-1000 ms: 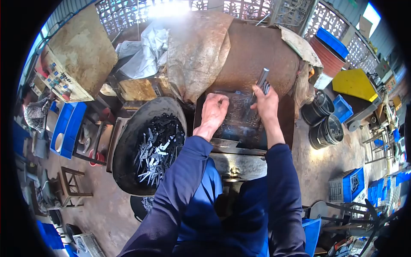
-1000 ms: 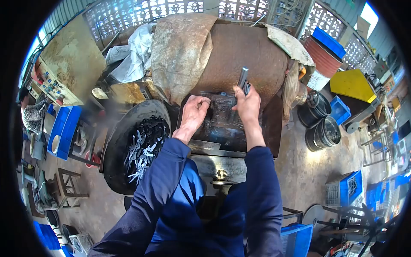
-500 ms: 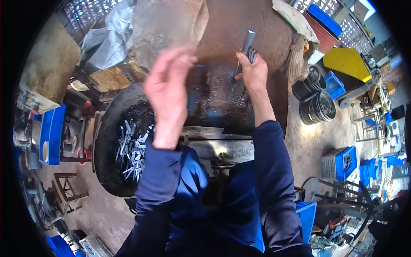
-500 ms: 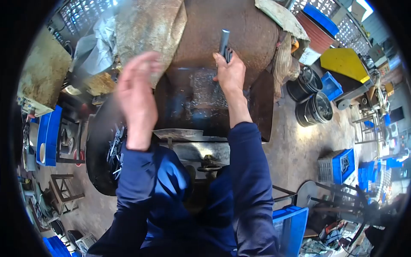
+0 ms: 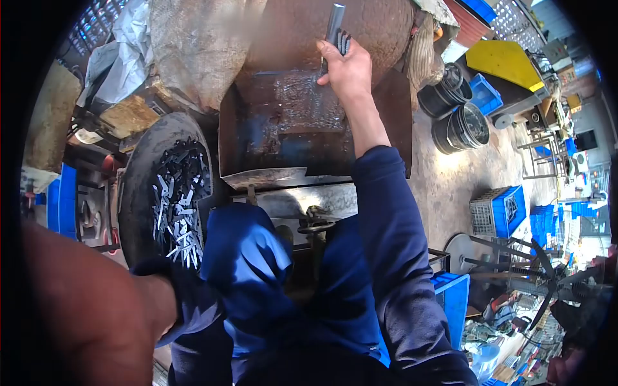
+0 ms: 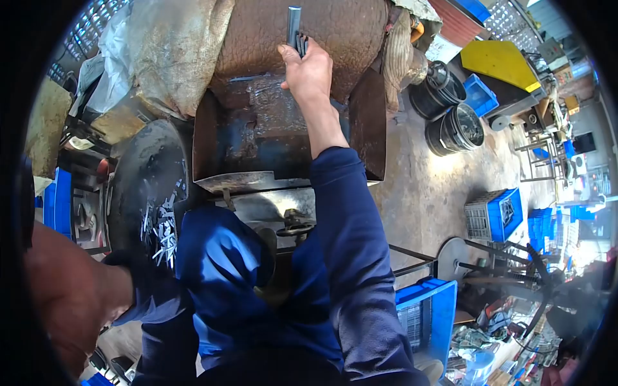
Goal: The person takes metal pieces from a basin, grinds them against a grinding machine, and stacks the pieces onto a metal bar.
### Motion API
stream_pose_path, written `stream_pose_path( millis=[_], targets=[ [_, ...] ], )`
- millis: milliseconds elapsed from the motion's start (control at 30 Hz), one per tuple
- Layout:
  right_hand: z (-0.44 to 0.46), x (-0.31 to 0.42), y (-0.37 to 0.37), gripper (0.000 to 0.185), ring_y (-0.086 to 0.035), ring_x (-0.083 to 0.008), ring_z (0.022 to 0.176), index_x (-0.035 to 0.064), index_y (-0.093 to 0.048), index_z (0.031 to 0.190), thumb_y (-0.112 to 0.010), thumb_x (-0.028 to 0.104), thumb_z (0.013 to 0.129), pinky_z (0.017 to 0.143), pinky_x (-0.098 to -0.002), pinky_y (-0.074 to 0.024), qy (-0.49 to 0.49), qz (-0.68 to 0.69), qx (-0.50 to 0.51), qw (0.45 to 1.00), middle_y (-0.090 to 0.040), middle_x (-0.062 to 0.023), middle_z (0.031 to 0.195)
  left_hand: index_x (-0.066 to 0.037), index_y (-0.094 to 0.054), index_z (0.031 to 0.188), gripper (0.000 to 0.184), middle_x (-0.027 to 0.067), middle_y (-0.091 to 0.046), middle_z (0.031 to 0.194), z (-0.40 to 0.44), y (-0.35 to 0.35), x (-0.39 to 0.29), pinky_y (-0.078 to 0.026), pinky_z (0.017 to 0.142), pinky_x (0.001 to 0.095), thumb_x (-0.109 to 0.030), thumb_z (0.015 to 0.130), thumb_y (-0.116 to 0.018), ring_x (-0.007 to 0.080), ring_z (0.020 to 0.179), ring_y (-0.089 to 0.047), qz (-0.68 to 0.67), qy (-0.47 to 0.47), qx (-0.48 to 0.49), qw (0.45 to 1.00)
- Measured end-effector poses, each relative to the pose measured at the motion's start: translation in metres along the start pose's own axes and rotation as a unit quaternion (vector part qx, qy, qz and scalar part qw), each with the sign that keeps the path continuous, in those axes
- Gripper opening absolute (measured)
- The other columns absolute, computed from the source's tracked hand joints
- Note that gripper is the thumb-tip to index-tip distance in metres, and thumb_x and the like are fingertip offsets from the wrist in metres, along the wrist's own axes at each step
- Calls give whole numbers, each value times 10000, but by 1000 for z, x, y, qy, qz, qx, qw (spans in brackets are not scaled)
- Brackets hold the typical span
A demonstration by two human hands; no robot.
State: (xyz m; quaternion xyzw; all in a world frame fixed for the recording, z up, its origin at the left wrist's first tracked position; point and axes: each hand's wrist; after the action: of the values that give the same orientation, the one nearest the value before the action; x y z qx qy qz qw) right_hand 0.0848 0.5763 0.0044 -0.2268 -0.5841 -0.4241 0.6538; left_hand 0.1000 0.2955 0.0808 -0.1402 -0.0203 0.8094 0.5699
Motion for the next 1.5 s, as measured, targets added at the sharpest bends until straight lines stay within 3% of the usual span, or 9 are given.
stream_pose_path(
  millis=[433,533,800,967,1000,1067,1100,1133,1500],
  targets=[
    [-3,5,2,278,-554,-108,445,-4,-646,979,-725,243,878,445,-276,-478,-8,-3,-8,1000,-570,-14,706,14,-609,997,338,177,-624,950,-76,-67,24,-434,829,457,-313,971,-528,316,882,-614,-218,-36,91,971],
    [-7,15,5,297,-555,-107,460,-3,-650,1039,-716,242,885,441,-272,-476,-17,9,6,1000,-561,-12,713,12,-616,957,331,172,-624,910,-76,-64,58,-447,784,460,-308,965,-532,318,840,-618,-270,-94,153,946],
    [-7,18,3,277,-539,-71,577,20,-664,1126,-688,196,913,446,-245,-479,-47,3,-2,999,-565,-1,770,5,-634,853,329,160,-627,804,-61,16,74,-480,665,467,-297,949,-544,322,728,-627,-365,-106,339,861],
    [-4,9,0,299,-545,-76,594,29,-660,1152,-694,208,915,437,-227,-480,-57,46,12,997,-559,2,779,0,-645,787,341,152,-629,737,-72,36,60,-502,590,471,-290,939,-550,324,659,-632,-376,-129,380,835],
    [-5,14,0,293,-550,-78,600,25,-660,1148,-691,201,916,434,-232,-484,-48,42,7,998,-562,0,784,0,-645,787,341,152,-629,737,-80,33,62,-502,590,471,-290,939,-550,324,659,-632,-360,-157,370,842],
    [-3,11,0,285,-551,-80,598,21,-659,1142,-692,193,916,439,-235,-492,-38,21,8,999,-564,-2,782,-17,-648,750,309,172,-620,716,-98,44,40,-527,644,479,-255,922,-551,307,678,-634,-309,-10,334,890],
    [-4,14,0,271,-551,-82,586,22,-660,1131,-691,187,917,442,-237,-496,-41,26,6,999,-565,-1,782,-13,-654,748,310,161,-631,735,-57,36,1,-530,650,468,-246,924,-549,292,677,-637,-38,257,384,886],
    [-5,14,0,267,-554,-82,595,21,-660,1125,-689,189,919,442,-239,-496,-36,21,9,999,-565,0,782,-9,-660,745,312,149,-642,754,-13,27,-30,-534,656,458,-237,925,-547,276,675,-640,228,494,379,749],
    [-2,8,1,286,-577,-101,634,3,-665,1098,-716,205,903,433,-245,-506,-17,33,11,999,-591,-23,800,16,-655,820,267,134,-654,776,-4,47,-11,-527,724,417,-178,935,-511,265,733,-651,378,323,272,824]
  ],
)
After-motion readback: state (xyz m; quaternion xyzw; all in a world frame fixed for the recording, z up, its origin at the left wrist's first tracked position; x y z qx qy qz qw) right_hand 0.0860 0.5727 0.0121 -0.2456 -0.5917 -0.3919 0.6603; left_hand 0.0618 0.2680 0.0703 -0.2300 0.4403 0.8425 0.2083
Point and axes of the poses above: each hand's wrist, its own z-axis towards the middle knuckle, its own y-axis out of the back of the hand, x = y × z
